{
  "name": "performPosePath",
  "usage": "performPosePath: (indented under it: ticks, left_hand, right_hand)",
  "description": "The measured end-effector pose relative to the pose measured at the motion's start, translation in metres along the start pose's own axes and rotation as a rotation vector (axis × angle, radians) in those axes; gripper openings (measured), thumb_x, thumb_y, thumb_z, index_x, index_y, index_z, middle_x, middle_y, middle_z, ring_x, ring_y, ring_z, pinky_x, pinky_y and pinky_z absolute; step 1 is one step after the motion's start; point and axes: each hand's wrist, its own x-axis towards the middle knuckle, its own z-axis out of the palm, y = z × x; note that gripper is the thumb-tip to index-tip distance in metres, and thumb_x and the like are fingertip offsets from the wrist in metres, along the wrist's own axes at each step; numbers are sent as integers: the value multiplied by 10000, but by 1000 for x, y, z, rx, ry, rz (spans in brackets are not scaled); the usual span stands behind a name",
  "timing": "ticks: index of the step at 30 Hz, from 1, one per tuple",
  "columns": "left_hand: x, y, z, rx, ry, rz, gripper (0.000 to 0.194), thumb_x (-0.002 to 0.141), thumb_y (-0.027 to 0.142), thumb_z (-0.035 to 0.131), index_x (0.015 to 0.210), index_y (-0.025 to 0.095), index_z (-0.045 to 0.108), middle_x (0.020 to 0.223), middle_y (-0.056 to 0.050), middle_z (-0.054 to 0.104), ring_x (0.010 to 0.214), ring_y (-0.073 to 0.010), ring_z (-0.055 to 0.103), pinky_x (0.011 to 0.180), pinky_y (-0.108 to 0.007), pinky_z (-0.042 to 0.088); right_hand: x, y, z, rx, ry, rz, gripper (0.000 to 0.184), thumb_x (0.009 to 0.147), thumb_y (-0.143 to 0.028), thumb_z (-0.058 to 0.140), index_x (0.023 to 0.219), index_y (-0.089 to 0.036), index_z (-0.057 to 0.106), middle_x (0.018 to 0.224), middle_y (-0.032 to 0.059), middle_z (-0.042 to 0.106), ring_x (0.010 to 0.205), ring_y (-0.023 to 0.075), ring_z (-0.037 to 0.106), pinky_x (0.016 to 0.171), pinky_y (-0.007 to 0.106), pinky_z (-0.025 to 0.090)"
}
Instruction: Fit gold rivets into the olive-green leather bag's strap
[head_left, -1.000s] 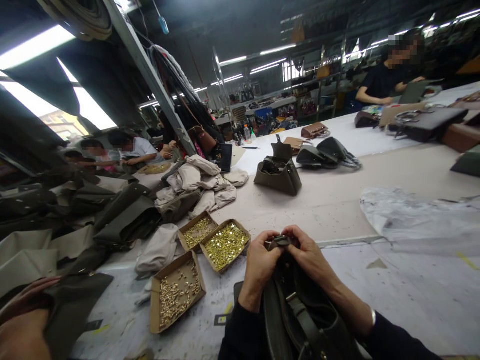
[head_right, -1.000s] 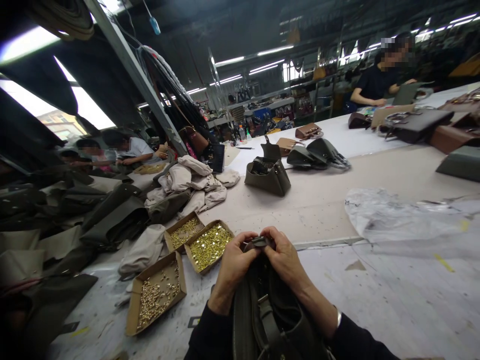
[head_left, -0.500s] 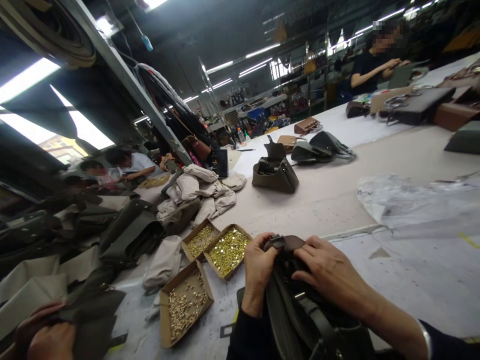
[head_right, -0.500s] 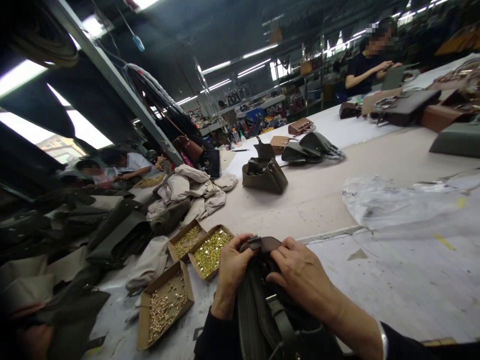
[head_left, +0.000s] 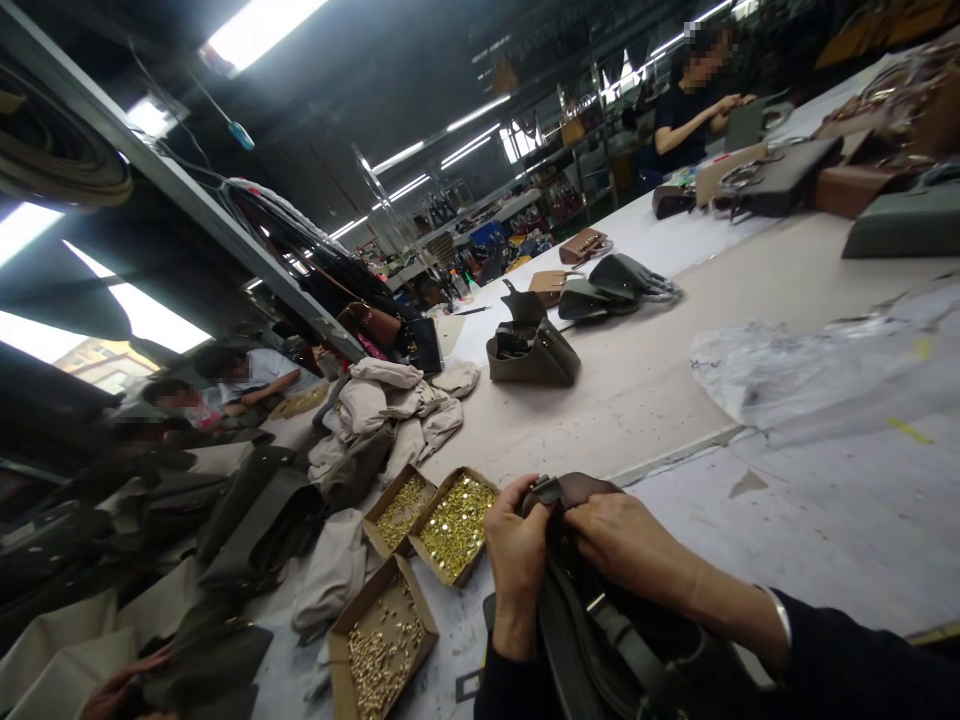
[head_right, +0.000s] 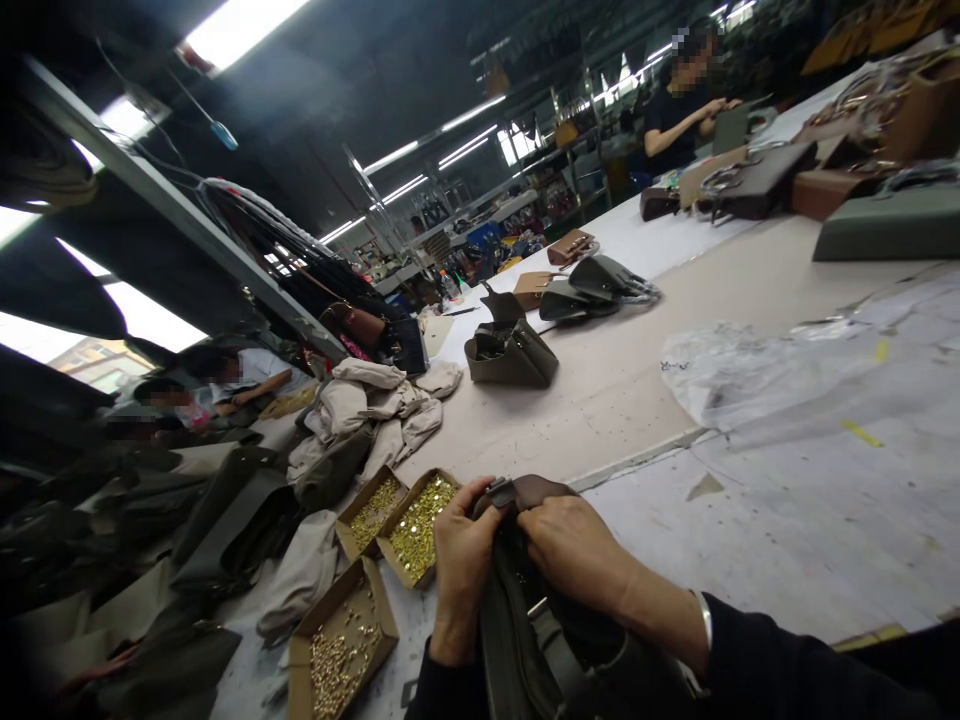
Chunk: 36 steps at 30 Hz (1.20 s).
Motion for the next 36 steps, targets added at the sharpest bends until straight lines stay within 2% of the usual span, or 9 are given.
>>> performPosePath:
  ticks: [5, 10, 18, 21, 24, 26, 29, 32, 36]
  left_hand:
    - [-5, 4, 7, 30, 45, 62, 334, 713, 308, 735, 1015, 184, 802, 1006, -77, 793, 965, -264, 729, 939, -387, 572]
    - [-4, 7, 10, 11, 7, 49, 334, 696, 317, 727, 988, 173, 802, 979, -85, 790, 942, -265, 726, 906, -382, 582]
    - [-2, -2, 8, 40, 39, 75, 325, 721, 318, 719, 1006, 176, 782, 993, -79, 781, 943, -260, 715, 910, -381, 555]
    - [0, -5, 9, 16, 29, 99, 293, 735, 304, 727, 996, 177, 763, 976, -68, 774, 929, -244, 709, 888, -355, 549]
    - [1, -8, 10, -29, 15, 104, 271, 734, 285, 739, 982, 174, 745, 953, -60, 765, 902, -228, 703, 866, -332, 549]
    - [1, -9, 10, -44, 14, 109, 259, 731, 261, 735, 974, 174, 743, 948, -57, 761, 898, -222, 700, 863, -324, 546]
    - [1, -9, 10, -68, 0, 119, 250, 736, 246, 728, 975, 173, 749, 954, -59, 763, 907, -220, 700, 874, -323, 546]
    - [2, -8, 7, -126, -17, 103, 250, 724, 246, 741, 961, 168, 759, 952, -64, 770, 918, -222, 707, 885, -324, 551]
    - [3, -7, 3, -229, -17, 11, 281, 651, 241, 800, 918, 160, 764, 890, -52, 773, 865, -218, 716, 827, -299, 567]
  right_hand:
    - [-11, 9, -3, 115, 31, 79, 176, 865, -75, 572, 855, -201, 694, 821, 43, 708, 812, 255, 666, 715, 340, 440]
    - [-19, 14, -6, 135, 79, 139, 195, 899, -103, 544, 922, -197, 713, 848, 57, 697, 821, 259, 658, 739, 355, 441]
    - [-14, 8, -7, 184, 69, 7, 136, 876, -63, 606, 847, -187, 654, 848, 36, 672, 860, 255, 604, 765, 372, 446]
    - [-15, 9, -6, 232, 181, -17, 133, 937, -91, 587, 870, -195, 636, 865, 41, 639, 897, 268, 576, 814, 405, 459]
    - [-12, 12, -5, 283, 391, 26, 60, 991, -157, 593, 1022, -192, 629, 998, 74, 623, 999, 298, 546, 906, 463, 470]
    - [-7, 14, -4, 301, 462, 34, 248, 972, -137, 607, 1216, -176, 593, 1168, 111, 611, 1120, 319, 525, 994, 506, 462]
    - [3, 16, -1, 339, 398, -17, 468, 949, -55, 548, 1397, -184, 508, 1300, 119, 596, 1190, 305, 534, 1044, 515, 467]
    - [13, 15, 0, 412, 315, -24, 468, 953, -35, 522, 1374, -237, 554, 1238, 77, 638, 1128, 278, 582, 1008, 484, 498]
    - [19, 18, 0, 600, 254, 22, 483, 887, -14, 557, 1285, -276, 636, 1168, 34, 675, 1102, 254, 611, 999, 436, 499]
